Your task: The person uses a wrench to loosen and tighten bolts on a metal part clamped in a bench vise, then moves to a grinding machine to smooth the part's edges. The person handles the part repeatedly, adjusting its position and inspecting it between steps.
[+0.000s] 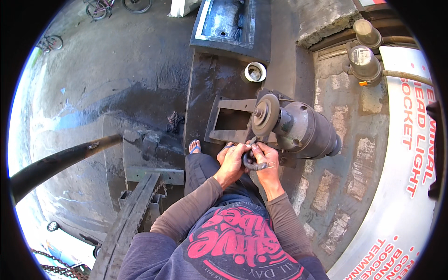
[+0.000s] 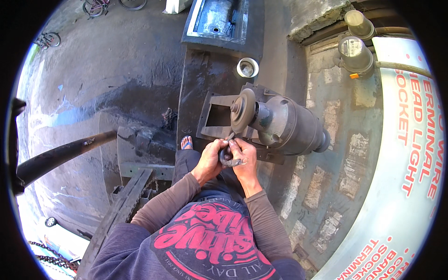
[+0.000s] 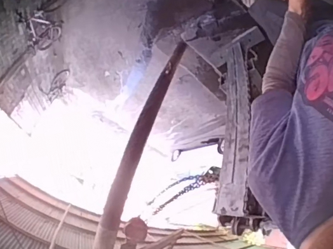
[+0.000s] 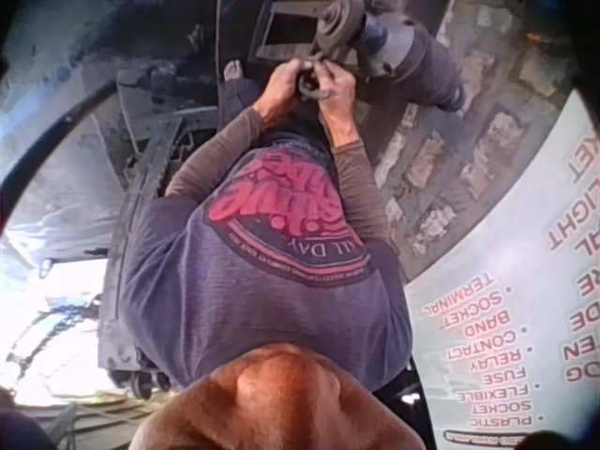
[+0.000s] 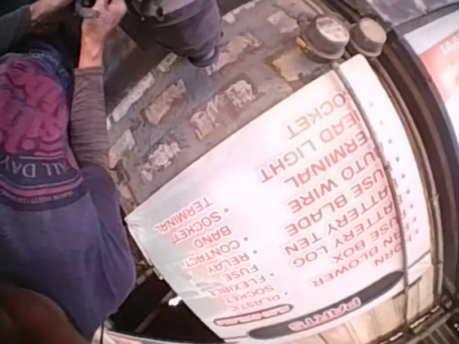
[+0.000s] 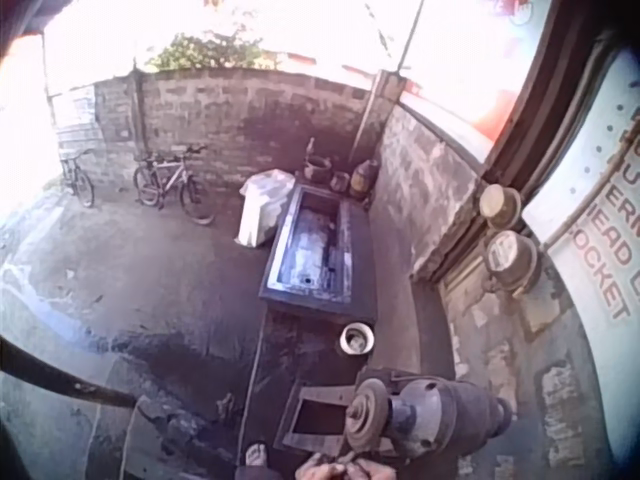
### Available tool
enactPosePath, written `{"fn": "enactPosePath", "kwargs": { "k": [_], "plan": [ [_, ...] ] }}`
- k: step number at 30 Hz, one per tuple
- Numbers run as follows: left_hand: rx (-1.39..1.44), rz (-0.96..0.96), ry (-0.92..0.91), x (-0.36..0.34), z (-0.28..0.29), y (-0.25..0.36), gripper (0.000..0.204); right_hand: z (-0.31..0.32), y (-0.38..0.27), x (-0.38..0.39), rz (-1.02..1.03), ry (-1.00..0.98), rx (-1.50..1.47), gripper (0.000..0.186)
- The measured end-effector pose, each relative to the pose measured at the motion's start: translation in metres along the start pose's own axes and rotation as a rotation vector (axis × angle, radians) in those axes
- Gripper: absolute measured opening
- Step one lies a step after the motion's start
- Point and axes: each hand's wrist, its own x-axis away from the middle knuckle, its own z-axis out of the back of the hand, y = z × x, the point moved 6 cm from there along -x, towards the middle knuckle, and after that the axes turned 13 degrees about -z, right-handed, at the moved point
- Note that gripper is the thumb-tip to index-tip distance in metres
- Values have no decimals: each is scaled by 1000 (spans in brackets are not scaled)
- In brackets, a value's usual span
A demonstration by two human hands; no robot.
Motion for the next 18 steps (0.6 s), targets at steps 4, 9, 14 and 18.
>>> {"fn": "enactPosePath", "kwargs": {
  "k": [4,9,14,18],
  "plan": [
    [-24,23,-46,-2,-1,3,20,1,4,-6,-33,-6,-37,18],
    [47,32,-66,2,-8,5,17,2,0,-5,53,-24,-7,18],
    [8,27,-20,6,4,2,14,-3,-1,2,3,-34,37,20],
    [-18,-29,-124,13,9,8,21,-2,3,14,25,-131,2,21]
  ]
}}
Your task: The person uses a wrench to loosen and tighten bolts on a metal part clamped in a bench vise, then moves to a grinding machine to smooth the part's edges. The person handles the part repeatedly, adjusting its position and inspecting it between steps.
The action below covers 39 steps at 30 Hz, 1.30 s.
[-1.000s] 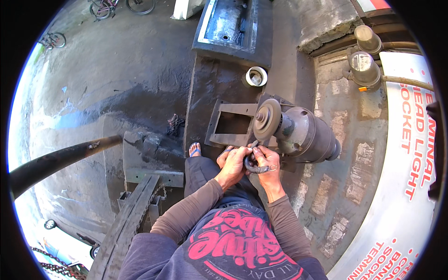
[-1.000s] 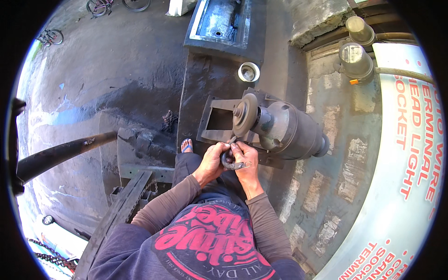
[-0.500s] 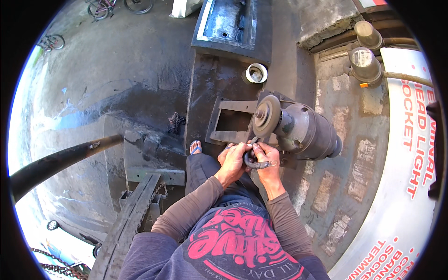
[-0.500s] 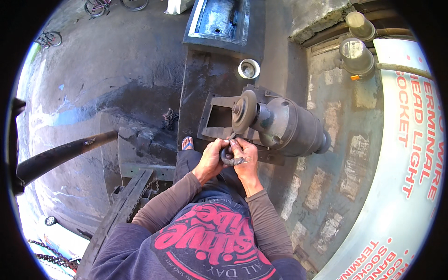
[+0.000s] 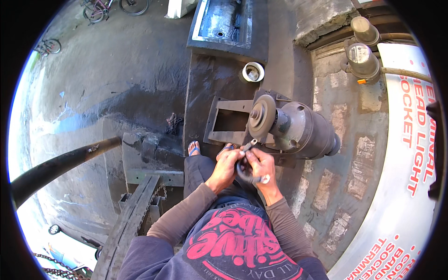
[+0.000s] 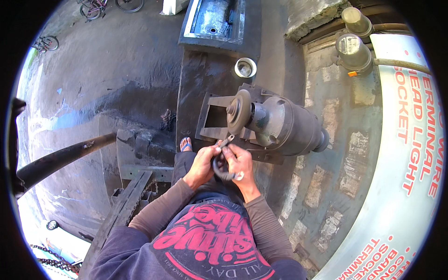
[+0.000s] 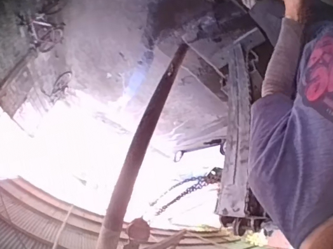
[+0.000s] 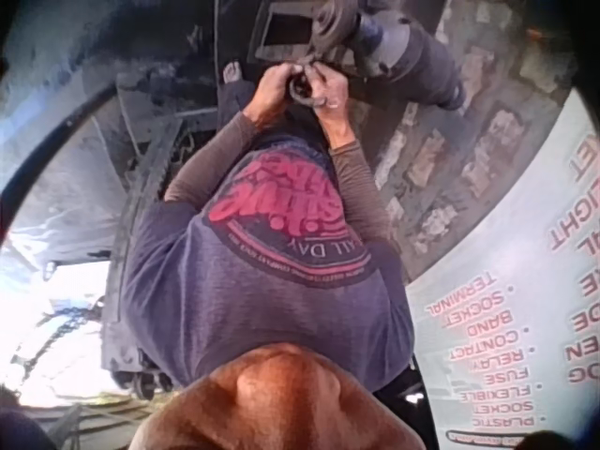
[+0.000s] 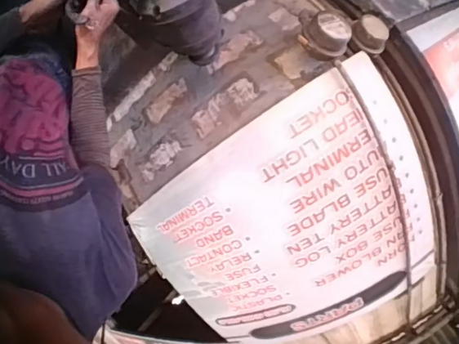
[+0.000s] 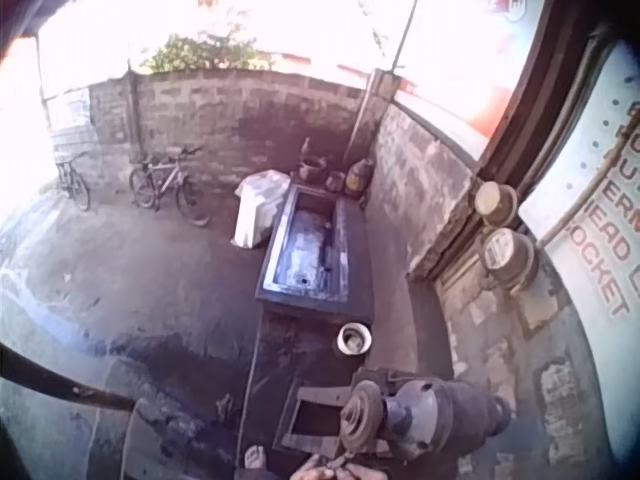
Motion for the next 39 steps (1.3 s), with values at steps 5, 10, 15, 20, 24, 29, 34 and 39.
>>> {"fn": "enactPosePath", "kwargs": {
  "k": [5,10,15,20,24,29,34,39],
  "plan": [
    [-2,32,-73,22,0,18,15,21,47,13,-315,-178,-500,21],
    [-161,15,-91,24,4,53,11,46,65,15,-344,-258,-964,31],
    [-521,59,-39,26,-13,64,13,37,47,21,-262,-437,-1181,38],
    [-730,-83,-19,35,-29,50,17,31,47,30,-223,-344,-916,37],
    [-702,-253,-199,30,0,18,23,23,42,40,-187,-123,-422,26],
    [-148,-70,-203,25,38,-8,31,-13,20,35,-223,-186,-334,19],
    [-498,-66,94,39,31,14,20,-6,13,28,-138,-130,82,22],
    [-718,-269,30,48,30,37,35,-12,21,19,-41,-188,213,31]
  ]
}}
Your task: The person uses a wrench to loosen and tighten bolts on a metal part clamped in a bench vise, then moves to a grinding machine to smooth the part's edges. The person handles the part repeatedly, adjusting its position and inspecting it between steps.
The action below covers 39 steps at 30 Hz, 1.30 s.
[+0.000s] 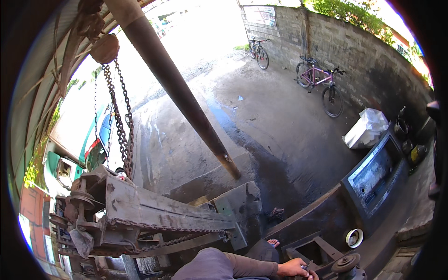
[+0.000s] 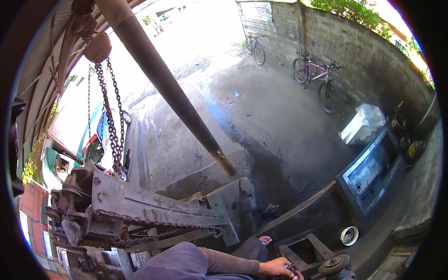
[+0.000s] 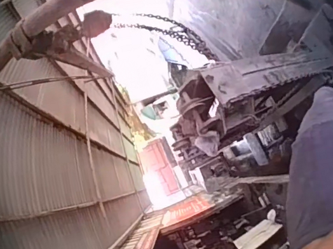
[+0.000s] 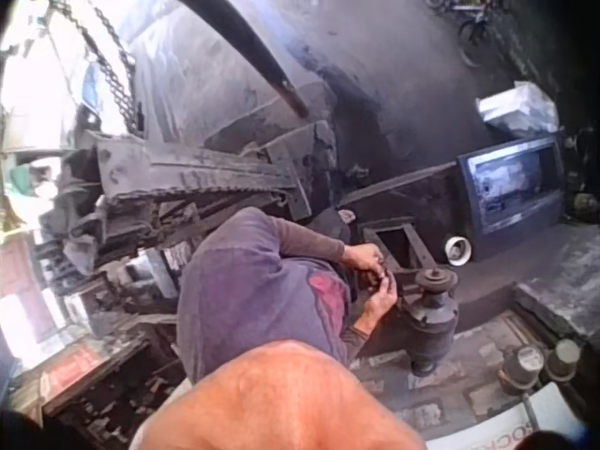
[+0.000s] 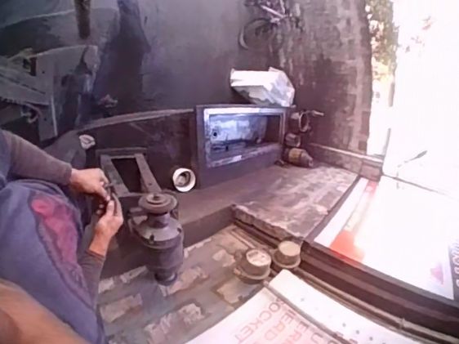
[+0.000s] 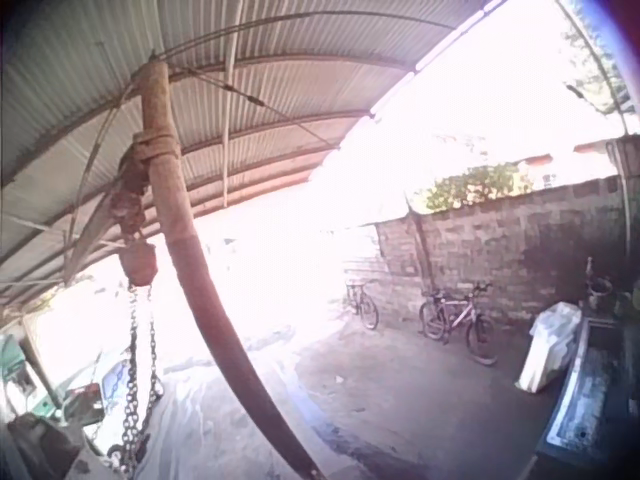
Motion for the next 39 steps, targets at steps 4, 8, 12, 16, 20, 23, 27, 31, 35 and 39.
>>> {"fn": "enactPosePath", "kwargs": {
  "k": [4,8,12,16,20,23,27,31,35,39],
  "plan": [
    [-239,-100,9,5,7,9,30,-19,-2,-12,-12,-99,-63,30],
    [-434,-318,32,15,15,49,35,-31,-7,-8,-52,-247,-6,27],
    [-356,-197,-77,11,14,61,31,-24,-5,-7,-19,-189,-219,33],
    [-490,-241,-37,1,3,66,25,-21,16,-4,-202,-370,-524,38],
    [38,217,-30,-4,-1,42,23,1,16,5,-171,-154,-615,32],
    [206,260,-21,-6,-2,37,22,6,10,14,-111,-8,-521,22],
    [223,280,-63,-10,-10,31,21,2,4,16,-3,103,-500,13],
    [175,294,-78,-20,-21,29,20,8,13,8,-70,199,-494,11],
    [137,281,-111,-38,-33,28,17,23,14,-2,-52,178,-659,9],
    [243,305,-79,-53,-44,19,15,36,10,-20,-40,171,-713,9]
  ]
}}
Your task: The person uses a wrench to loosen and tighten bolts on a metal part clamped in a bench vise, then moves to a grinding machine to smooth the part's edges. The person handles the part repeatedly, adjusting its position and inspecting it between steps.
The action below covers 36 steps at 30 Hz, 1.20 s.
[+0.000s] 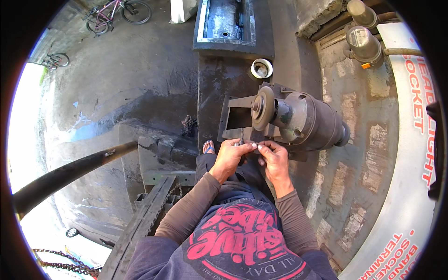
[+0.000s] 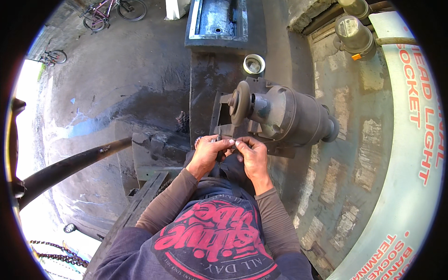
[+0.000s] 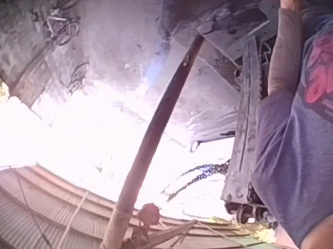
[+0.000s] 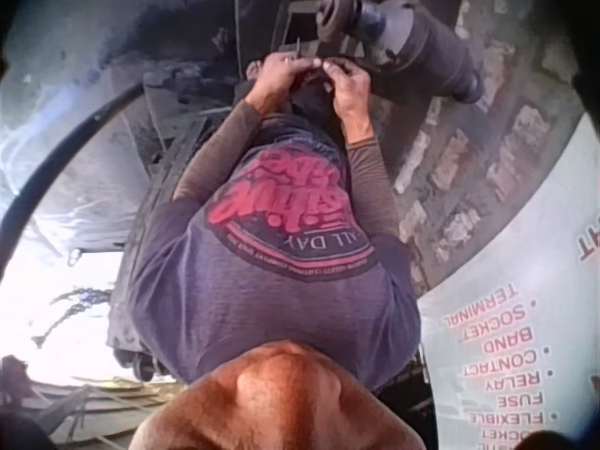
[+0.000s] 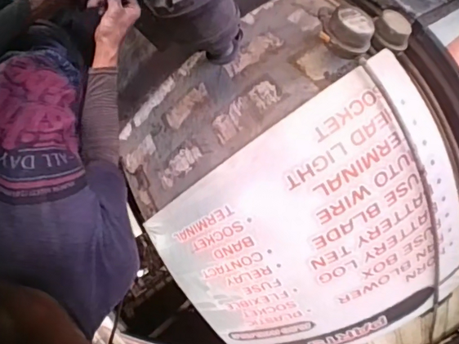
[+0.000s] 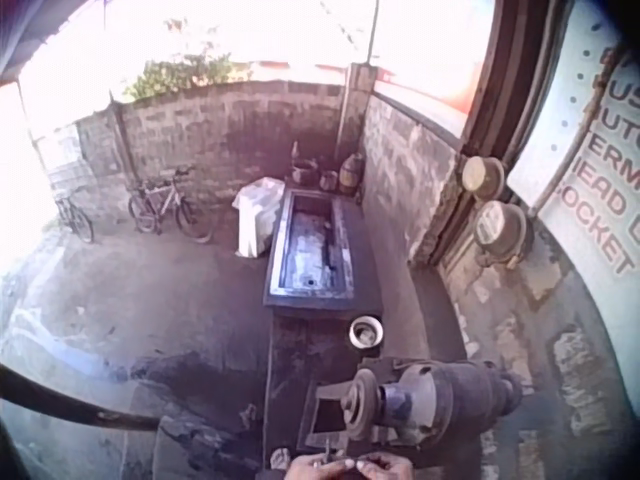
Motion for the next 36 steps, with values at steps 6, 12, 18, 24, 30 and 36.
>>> {"fn": "enactPosePath", "kwargs": {
  "k": [6,12,18,24,30,36],
  "plan": [
    [306,30,64,-15,-6,-20,13,-2,5,-21,-3,157,-137,9],
    [367,-8,25,-23,-11,-18,16,-14,-5,-24,63,162,-119,11],
    [352,34,26,-25,-18,-16,18,-18,-14,-21,70,228,-119,11],
    [382,30,-25,-21,-25,-9,20,-16,-18,-13,114,210,-144,10],
    [288,-2,41,-7,-19,4,16,-10,-14,1,231,153,52,9],
    [-250,-143,-45,-9,1,21,17,1,-6,-9,-63,-16,129,9]
  ]
}}
